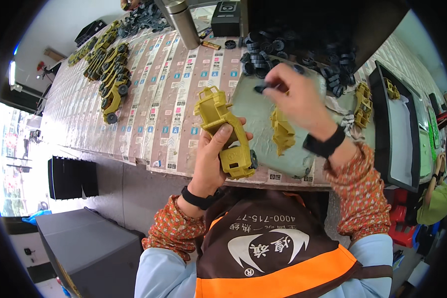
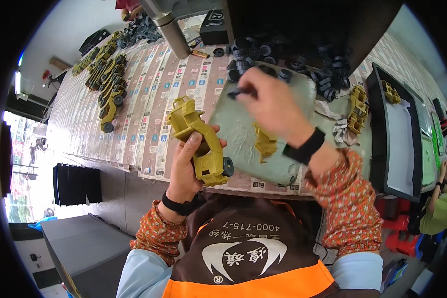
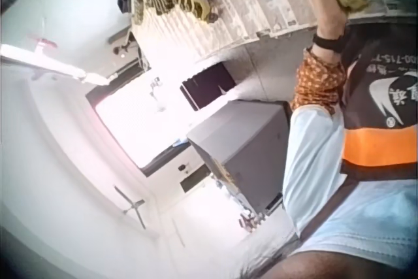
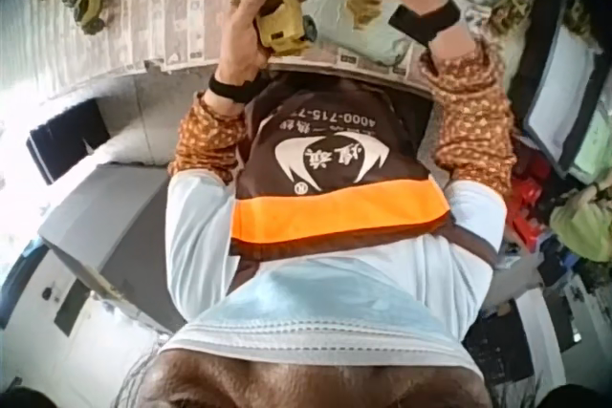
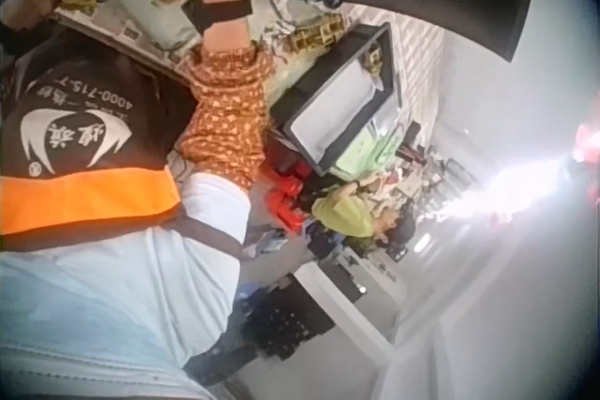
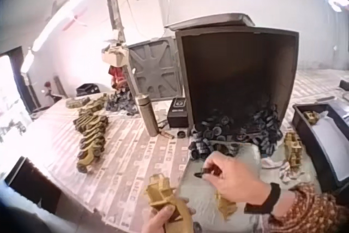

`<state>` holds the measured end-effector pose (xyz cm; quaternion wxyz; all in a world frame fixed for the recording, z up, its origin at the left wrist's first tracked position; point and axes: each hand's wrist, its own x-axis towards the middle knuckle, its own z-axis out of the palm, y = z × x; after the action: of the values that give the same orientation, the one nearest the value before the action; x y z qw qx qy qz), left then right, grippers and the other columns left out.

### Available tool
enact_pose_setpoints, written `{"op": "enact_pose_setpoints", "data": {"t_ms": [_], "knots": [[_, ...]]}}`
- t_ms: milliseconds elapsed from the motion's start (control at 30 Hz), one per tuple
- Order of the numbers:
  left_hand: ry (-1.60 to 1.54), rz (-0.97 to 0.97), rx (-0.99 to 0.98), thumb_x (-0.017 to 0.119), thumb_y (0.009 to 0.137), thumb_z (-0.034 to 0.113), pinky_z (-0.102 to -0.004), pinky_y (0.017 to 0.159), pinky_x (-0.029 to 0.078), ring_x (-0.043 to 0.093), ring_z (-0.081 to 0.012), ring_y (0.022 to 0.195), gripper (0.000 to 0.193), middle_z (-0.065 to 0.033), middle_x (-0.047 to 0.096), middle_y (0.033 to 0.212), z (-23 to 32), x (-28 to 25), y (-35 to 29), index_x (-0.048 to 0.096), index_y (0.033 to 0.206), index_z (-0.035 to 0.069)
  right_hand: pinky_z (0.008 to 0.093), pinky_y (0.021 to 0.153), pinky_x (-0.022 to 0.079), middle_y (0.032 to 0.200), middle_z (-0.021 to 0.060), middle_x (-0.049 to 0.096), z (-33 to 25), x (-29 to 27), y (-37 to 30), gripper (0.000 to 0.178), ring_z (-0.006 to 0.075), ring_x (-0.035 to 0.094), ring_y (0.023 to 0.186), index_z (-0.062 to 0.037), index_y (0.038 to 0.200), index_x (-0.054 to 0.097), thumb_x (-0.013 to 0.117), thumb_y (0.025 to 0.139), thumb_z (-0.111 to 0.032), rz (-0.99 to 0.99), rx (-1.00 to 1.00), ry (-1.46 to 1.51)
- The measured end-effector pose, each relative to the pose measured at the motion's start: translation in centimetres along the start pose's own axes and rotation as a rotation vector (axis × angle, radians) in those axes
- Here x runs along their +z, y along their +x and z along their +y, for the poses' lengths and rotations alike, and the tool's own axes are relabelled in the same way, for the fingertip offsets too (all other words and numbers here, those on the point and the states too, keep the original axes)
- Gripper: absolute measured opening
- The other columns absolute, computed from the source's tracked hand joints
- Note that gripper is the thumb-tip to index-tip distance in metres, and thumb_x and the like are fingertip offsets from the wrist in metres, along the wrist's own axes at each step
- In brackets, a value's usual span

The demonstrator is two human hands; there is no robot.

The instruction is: The person assembles yellow plastic frames by inserting black wheels into them one by one. They pick up a frame, insert wheels into the designated slots, and place the completed unit on a table. Later, they move to a large bin and scoop out a batch of yellow frames into a grey tray.

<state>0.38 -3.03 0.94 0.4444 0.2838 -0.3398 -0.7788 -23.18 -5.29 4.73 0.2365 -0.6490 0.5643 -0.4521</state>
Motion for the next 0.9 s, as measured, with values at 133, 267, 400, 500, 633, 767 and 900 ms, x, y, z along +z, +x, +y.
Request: {"op": "enact_pose_setpoints", "data": {"t_ms": [133, 267, 400, 500, 633, 767, 900], "knots": [[0.069, -0.021, 0.003, 0.069, 0.100, 0.017, -0.0355, 0.081, 0.062, 0.070, -0.0224, 0.104, 0.046, -0.0100, 0.065, 0.126, -0.2, 1.7, -0.4, 0.048, 0.139, 0.008, 0.0345, 0.064, 0.053, 0.082, 0.0139, 0.068, -3.8, 2.5, -3.0, 0.015, 0.0222, 0.067, 0.067, 0.0009, 0.099, 0.058, 0.069, 0.090, -0.004, 0.037, 0.131, 0.238], [0.185, 0.024, 0.111, 0.071, 0.098, 0.008, -0.0306, 0.090, 0.056, 0.065, -0.0148, 0.107, 0.051, -0.0044, 0.064, 0.123, -1.0, 2.2, -0.8, 0.044, 0.141, 0.008, 0.0308, 0.065, 0.054, 0.083, 0.0124, 0.069, -4.1, 3.8, -4.3, 0.013, 0.0159, 0.067, 0.073, 0.0023, 0.104, 0.058, 0.066, 0.093, -0.001, 0.106, 0.138, 0.339], [0.246, 0.031, 0.139, 0.071, 0.099, 0.010, -0.0309, 0.089, 0.057, 0.065, -0.0155, 0.106, 0.049, -0.0049, 0.063, 0.124, -1.2, 1.9, -0.9, 0.045, 0.140, 0.008, 0.0285, 0.067, 0.053, 0.087, 0.0100, 0.070, -4.1, 4.6, -5.2, 0.013, 0.0124, 0.067, 0.078, 0.0031, 0.106, 0.059, 0.064, 0.095, 0.000, 0.141, 0.133, 0.455], [0.246, 0.001, 0.121, 0.070, 0.099, 0.012, -0.0315, 0.088, 0.057, 0.066, -0.0165, 0.104, 0.048, -0.0056, 0.063, 0.123, -1.2, 2.1, -1.2, 0.045, 0.139, 0.008, 0.0272, 0.069, 0.054, 0.090, 0.0076, 0.070, -3.8, 4.7, -5.5, 0.012, 0.0111, 0.066, 0.080, 0.0029, 0.107, 0.059, 0.063, 0.095, 0.001, 0.117, 0.180, 0.526], [0.169, 0.036, 0.067, 0.070, 0.100, 0.013, -0.0331, 0.085, 0.059, 0.068, -0.0183, 0.100, 0.045, -0.0067, 0.065, 0.121, -1.1, 2.3, -1.4, 0.046, 0.137, 0.007, 0.0257, 0.068, 0.056, 0.091, 0.0065, 0.070, -3.6, 4.9, -5.4, 0.013, 0.0103, 0.066, 0.080, 0.0023, 0.108, 0.060, 0.063, 0.095, 0.001, 0.142, 0.252, 0.598], [0.150, 0.050, 0.069, 0.070, 0.100, 0.014, -0.0334, 0.084, 0.059, 0.068, -0.0186, 0.101, 0.043, -0.0073, 0.065, 0.120, -1.0, 2.0, -1.2, 0.047, 0.136, 0.007, 0.0255, 0.067, 0.056, 0.093, 0.0069, 0.070, -3.1, 5.3, -5.7, 0.016, 0.0098, 0.067, 0.081, 0.0026, 0.110, 0.060, 0.064, 0.095, 0.001, 0.155, 0.250, 0.620], [0.168, 0.058, 0.086, 0.070, 0.100, 0.014, -0.0327, 0.083, 0.059, 0.068, -0.0177, 0.101, 0.042, -0.0071, 0.065, 0.120, -1.2, 1.7, -1.2, 0.049, 0.134, 0.007, 0.0256, 0.082, 0.058, 0.104, 0.0066, 0.070, -3.8, 5.0, -6.2, 0.024, 0.0101, 0.069, 0.092, 0.0035, 0.123, 0.059, 0.063, 0.099, 0.000, 0.082, 0.288, 0.540]]}}
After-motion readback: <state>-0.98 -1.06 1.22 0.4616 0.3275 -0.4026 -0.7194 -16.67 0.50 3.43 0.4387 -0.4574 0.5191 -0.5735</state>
